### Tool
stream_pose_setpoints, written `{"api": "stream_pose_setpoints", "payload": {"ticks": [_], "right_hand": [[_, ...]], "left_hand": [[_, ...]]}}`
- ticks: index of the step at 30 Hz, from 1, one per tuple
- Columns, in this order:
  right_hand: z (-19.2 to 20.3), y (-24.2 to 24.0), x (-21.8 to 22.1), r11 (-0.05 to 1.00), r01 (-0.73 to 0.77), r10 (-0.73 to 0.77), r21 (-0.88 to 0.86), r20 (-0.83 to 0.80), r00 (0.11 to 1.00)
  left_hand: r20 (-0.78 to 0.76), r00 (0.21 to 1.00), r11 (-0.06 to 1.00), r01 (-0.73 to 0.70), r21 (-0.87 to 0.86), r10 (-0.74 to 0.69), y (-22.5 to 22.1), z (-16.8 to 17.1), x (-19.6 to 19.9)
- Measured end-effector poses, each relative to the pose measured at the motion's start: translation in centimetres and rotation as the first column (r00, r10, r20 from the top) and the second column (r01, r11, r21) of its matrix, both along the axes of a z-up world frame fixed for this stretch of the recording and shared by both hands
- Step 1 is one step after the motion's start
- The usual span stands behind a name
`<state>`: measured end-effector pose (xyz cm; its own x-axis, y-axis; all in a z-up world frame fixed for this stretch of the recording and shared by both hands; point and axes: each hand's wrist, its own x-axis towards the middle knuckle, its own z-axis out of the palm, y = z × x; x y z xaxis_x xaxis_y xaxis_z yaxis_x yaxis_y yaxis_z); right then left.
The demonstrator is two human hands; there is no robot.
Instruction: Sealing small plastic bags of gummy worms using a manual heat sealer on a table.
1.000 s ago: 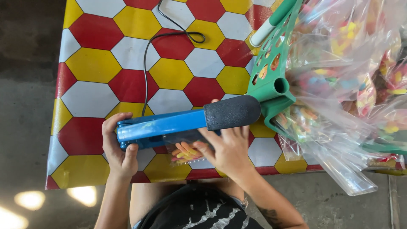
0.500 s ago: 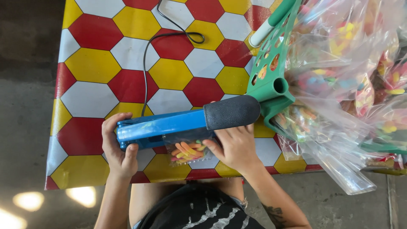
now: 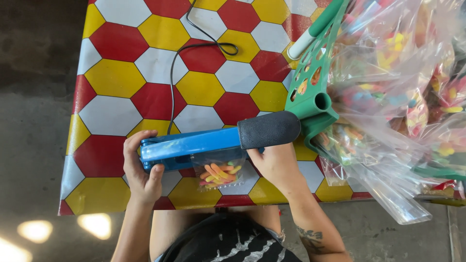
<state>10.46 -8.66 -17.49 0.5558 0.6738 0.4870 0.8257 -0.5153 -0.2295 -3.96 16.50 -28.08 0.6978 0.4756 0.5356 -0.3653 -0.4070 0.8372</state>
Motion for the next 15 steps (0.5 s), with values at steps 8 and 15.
{"api": "stream_pose_setpoints", "payload": {"ticks": [8,15], "right_hand": [[4.3,1.4,-1.2,1.000,0.015,-0.018,-0.020,-0.140,0.990],[0.8,0.0,-4.5,0.997,-0.029,0.029,0.069,-0.001,1.000]], "left_hand": [[-0.001,1.000,1.000,0.005,-0.003,-0.005,-0.1,0.0,0.0],[0.052,0.996,0.992,-0.078,0.103,0.073,-0.7,3.2,-0.7]]}}
